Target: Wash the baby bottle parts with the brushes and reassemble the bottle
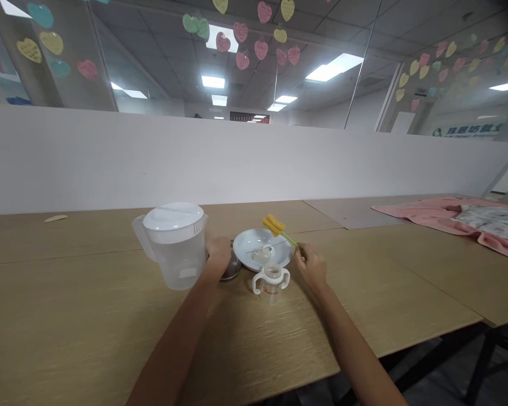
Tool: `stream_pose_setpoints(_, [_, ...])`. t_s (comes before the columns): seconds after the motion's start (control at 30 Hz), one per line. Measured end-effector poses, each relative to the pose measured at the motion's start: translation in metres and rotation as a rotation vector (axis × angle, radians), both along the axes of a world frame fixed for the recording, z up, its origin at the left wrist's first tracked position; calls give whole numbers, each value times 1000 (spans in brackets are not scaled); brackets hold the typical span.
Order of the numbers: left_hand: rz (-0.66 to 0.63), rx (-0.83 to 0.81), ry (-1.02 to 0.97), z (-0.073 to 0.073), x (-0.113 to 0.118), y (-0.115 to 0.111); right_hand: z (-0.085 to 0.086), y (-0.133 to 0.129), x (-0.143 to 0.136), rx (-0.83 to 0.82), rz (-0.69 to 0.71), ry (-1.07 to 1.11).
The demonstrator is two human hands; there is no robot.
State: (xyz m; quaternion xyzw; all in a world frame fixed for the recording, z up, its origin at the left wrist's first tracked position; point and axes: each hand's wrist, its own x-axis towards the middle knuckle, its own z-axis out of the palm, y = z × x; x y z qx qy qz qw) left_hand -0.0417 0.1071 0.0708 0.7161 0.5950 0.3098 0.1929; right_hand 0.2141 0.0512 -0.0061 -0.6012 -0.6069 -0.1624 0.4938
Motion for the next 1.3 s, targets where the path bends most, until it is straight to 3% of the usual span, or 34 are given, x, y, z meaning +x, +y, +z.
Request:
stream_pose_setpoints(0.1, [15,35,78,4,6,-2,2,-2,-2,15,-50,72])
stream_pose_setpoints(0.2, [-52,65,160,8,21,-5,4,-4,-3,46,-99,155])
stream_pose_setpoints(0.4, [-261,56,243,-13,48,-12,2,-2,-2,-9,-88,179])
stream_pose_setpoints(0.5, [-312,41,238,-20,48,-10,0,-1,-2,-12,-72,179])
stream_pose_setpoints(0.7, [-370,86,197,-19,45,-5,1,-2,-3,-17,-55,175])
stream_pose_setpoints(0.83, [-453,46,121,-24,52,0,1,-1,-2,-10,-59,163])
stream_pose_setpoints(0.97, [-443,2,-15,-27,52,6,0,0,-1,15,-64,153])
stream_pose_setpoints(1.17, [-421,-112,-319,-27,42,8,-1,2,0,-2,-49,173])
stream_pose_setpoints(1.3, [-385,-229,-589,-17,42,7,-1,-1,-1,50,-29,177])
